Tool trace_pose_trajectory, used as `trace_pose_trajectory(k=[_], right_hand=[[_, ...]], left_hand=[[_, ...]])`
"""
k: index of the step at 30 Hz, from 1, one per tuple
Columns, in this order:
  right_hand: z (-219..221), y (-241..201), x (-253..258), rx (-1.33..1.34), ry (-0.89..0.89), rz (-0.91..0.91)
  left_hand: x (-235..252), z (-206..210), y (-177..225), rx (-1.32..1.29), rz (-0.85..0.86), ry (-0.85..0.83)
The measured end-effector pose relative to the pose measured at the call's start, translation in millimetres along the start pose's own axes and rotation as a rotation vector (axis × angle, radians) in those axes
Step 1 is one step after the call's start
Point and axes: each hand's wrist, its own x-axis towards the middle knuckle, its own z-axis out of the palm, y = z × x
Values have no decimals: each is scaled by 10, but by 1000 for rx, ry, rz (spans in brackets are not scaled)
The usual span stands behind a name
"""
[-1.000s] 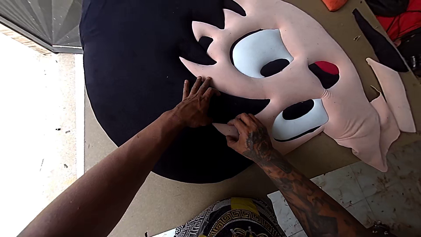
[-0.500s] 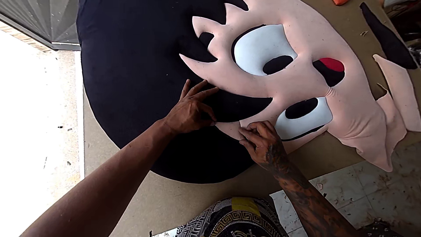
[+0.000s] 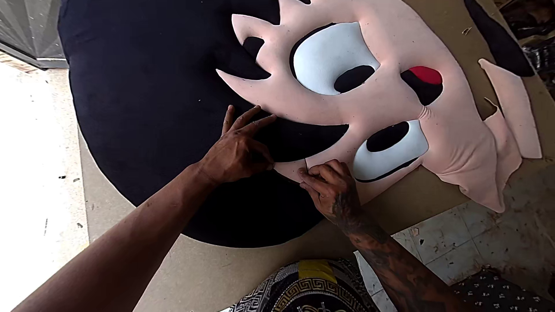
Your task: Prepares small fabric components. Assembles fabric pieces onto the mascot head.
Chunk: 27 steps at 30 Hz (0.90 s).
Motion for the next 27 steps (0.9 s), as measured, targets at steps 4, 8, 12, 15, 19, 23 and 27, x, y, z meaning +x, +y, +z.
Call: trace_pose_trajectory(k=[4, 8, 12, 15, 19, 23, 27], right_hand=[[30, -11, 7, -30, 11, -2], [37, -50, 3, -45, 20, 57], [87, -87, -6, -18, 54, 128], [93, -80, 5, -30, 27, 128], [-245, -239, -113, -6, -25, 82], [-641, -440, -779, 101, 30, -20], [-662, -318, -1446, 103, 21, 133]], left_hand=[[3, 37, 1, 5, -5, 35], [12, 52, 44, 20, -25, 58], [-19, 71, 92, 43, -33, 88], [-44, 80, 137, 54, -43, 107], [-148, 107, 385, 73, -128, 187], [-392, 240, 586, 107, -109, 314], [-252, 326, 592, 172, 102, 278]])
